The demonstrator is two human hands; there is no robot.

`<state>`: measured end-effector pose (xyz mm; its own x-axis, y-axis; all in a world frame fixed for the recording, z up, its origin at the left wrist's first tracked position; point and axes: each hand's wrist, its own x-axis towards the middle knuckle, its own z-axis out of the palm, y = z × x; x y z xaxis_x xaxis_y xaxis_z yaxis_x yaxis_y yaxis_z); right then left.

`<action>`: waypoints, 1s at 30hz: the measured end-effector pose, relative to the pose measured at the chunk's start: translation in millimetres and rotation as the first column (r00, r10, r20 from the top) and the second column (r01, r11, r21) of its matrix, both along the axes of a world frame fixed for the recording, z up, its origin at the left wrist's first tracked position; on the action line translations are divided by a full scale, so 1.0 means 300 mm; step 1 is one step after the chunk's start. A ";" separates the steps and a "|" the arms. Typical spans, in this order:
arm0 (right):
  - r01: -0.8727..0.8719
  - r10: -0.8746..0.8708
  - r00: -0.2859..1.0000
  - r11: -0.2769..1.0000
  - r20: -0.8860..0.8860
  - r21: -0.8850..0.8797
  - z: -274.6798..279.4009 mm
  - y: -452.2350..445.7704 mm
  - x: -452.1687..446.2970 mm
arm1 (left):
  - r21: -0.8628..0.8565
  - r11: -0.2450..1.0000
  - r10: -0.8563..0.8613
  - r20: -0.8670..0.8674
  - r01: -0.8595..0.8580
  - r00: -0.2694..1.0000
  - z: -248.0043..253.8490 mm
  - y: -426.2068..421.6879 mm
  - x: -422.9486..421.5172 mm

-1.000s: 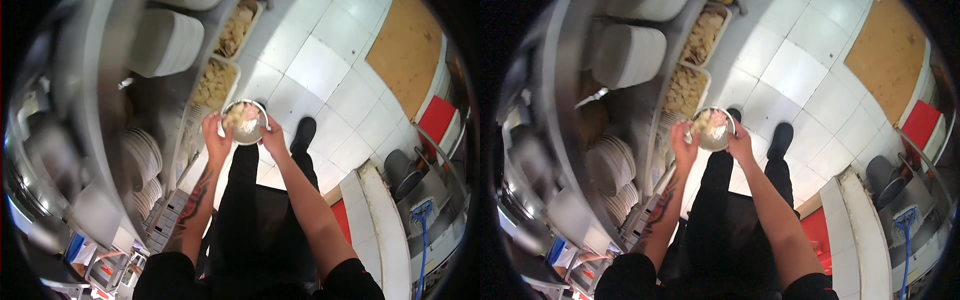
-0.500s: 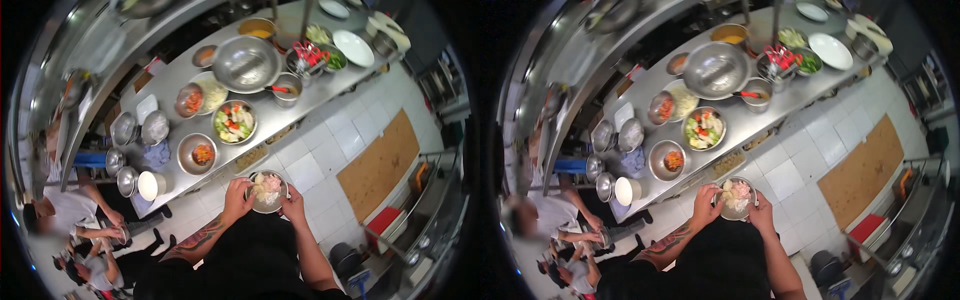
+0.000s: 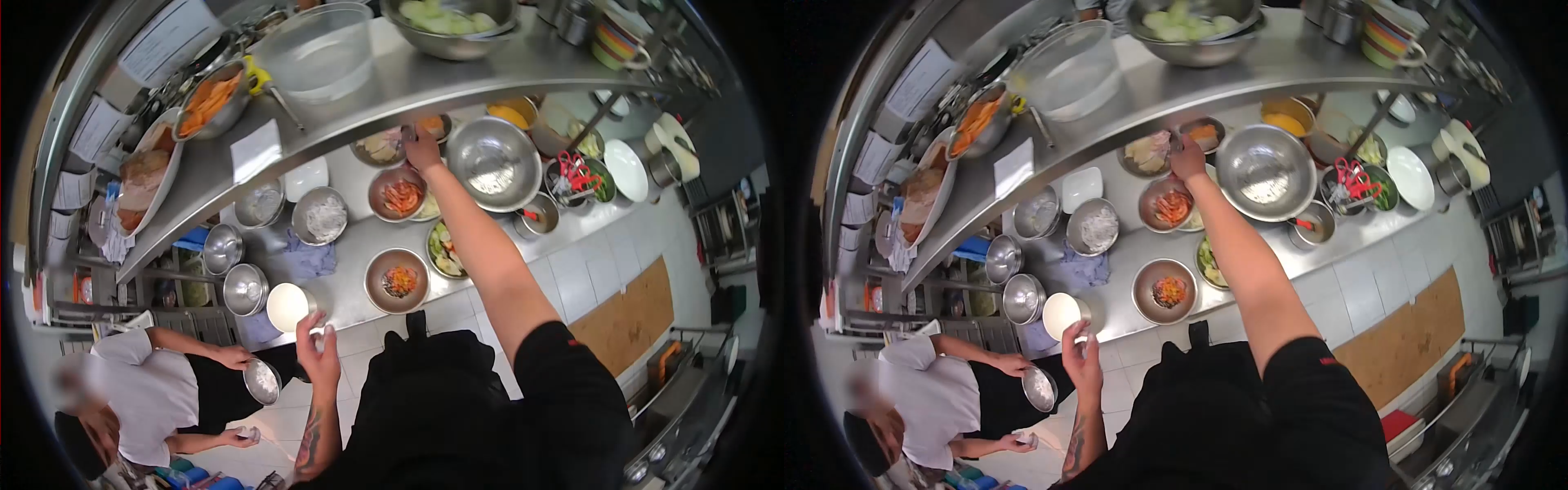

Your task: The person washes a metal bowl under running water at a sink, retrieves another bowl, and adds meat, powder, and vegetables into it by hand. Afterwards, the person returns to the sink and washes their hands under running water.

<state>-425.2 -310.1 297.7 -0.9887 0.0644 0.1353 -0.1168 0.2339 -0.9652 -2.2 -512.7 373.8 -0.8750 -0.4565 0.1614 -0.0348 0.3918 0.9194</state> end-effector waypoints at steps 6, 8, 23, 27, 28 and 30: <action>-0.083 0.154 0.887 0.981 0.436 -0.176 -0.110 -0.221 -0.300 | -0.011 0.974 0.228 0.021 -0.228 0.973 -0.031 -0.038 0.236; -0.159 0.140 0.935 0.987 0.325 0.033 -0.154 -0.254 -0.353 | 0.044 0.949 0.311 0.028 -0.312 0.950 -0.049 0.013 0.280; -0.730 0.813 0.417 0.566 0.407 -0.383 0.194 0.456 0.498 | 0.304 0.893 0.307 0.123 -0.331 0.944 -0.188 0.615 0.137; -0.685 0.711 0.142 0.573 0.688 -0.451 -0.083 0.723 0.822 | 0.424 0.873 0.192 0.158 -0.243 0.968 -0.162 0.734 0.081; -0.610 0.679 0.172 0.643 0.714 -0.464 -0.109 0.759 0.855 | 0.425 0.873 0.193 0.154 -0.241 0.969 -0.168 0.751 0.085; -0.331 0.569 0.377 0.820 0.731 -0.468 -0.152 0.788 0.881 | 0.389 0.900 0.148 0.149 -0.195 0.978 -0.189 0.778 0.099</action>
